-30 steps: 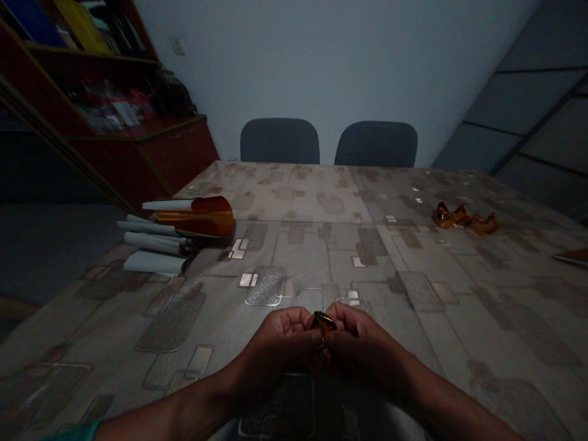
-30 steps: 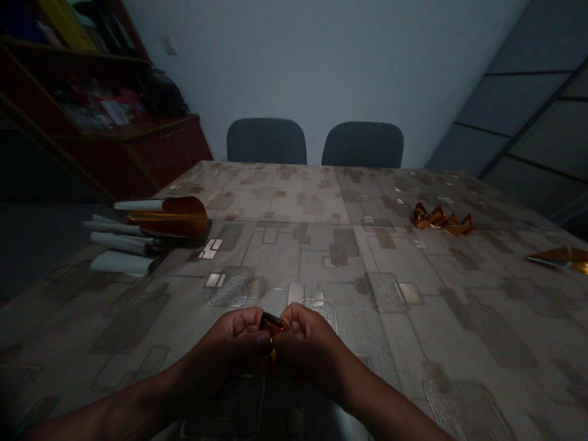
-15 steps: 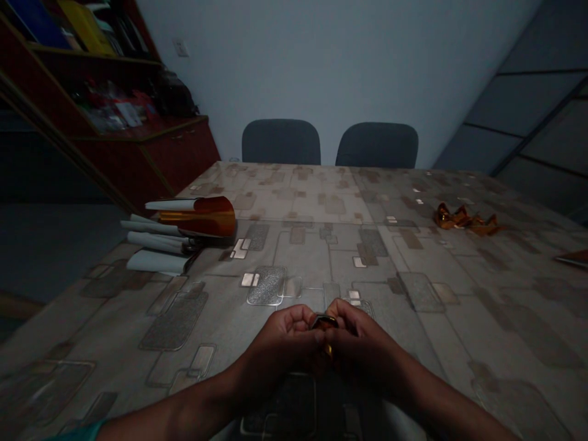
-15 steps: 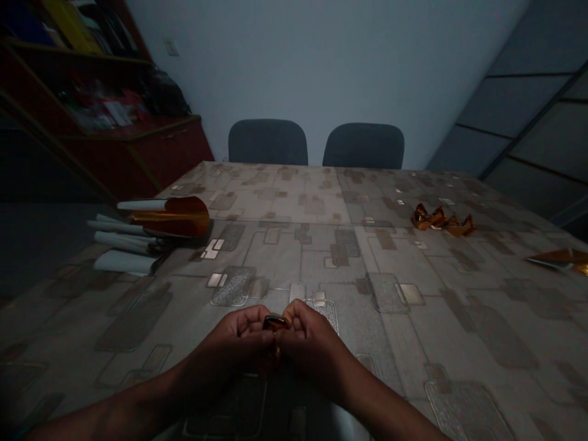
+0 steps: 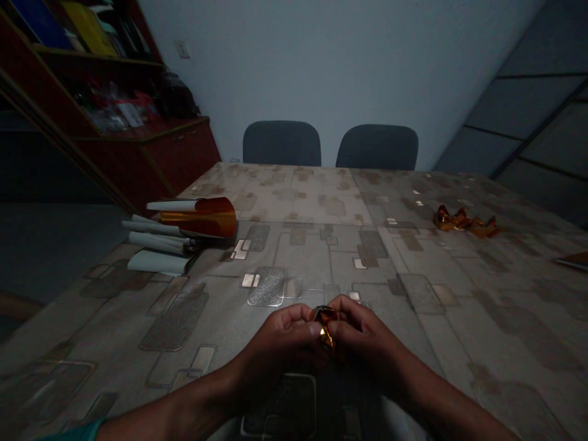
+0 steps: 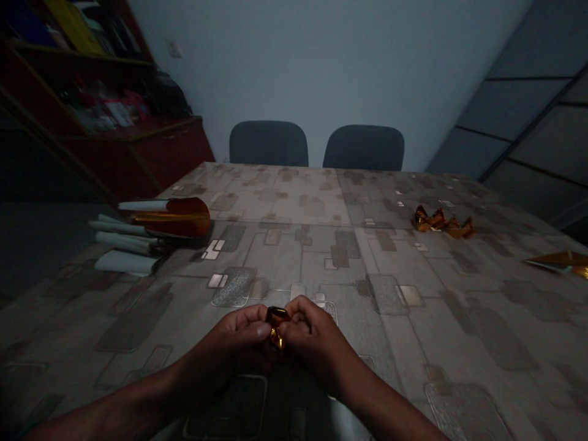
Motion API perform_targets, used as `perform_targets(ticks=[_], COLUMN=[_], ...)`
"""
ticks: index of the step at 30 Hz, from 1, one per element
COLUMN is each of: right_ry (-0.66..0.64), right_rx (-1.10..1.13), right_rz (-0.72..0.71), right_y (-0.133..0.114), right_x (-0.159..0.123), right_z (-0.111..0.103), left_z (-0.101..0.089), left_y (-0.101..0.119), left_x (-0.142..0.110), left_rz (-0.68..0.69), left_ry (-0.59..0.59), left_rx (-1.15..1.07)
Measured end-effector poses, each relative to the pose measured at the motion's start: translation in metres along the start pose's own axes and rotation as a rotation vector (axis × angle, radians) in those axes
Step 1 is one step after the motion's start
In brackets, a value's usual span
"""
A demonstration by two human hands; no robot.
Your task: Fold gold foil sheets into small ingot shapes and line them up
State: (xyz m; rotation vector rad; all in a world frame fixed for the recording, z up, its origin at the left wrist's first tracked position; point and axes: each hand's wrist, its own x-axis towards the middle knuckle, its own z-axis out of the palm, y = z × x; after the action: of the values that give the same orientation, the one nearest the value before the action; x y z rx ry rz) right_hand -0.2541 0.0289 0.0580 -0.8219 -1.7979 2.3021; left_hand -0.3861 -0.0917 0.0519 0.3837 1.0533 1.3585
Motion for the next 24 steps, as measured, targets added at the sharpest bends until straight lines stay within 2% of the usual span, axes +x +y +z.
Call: perform_targets(ticks=[7, 16, 24], right_ry=[-0.043, -0.096, -0.150], right_rx=[0.067, 0.095, 0.072], right_rz=[-0.037, -0.048, -0.168], right_y=[0.0012, -0.0055, -0.0043], right_x=[0.0008, -0.0029, -0.0045], right_z=[-0.0091, -0.0044, -0.0050], left_z=[-0.0014, -0.0018, -0.0065], left_y=[0.0088, 0.0080, 0.0009], left_x=[-0.0040, -0.0018, 0.0011], left_rz=[-0.030, -0.050, 0.058], left_ry=[-0.101, -0.081, -0.002], left_rx=[0.026, -0.032, -0.180])
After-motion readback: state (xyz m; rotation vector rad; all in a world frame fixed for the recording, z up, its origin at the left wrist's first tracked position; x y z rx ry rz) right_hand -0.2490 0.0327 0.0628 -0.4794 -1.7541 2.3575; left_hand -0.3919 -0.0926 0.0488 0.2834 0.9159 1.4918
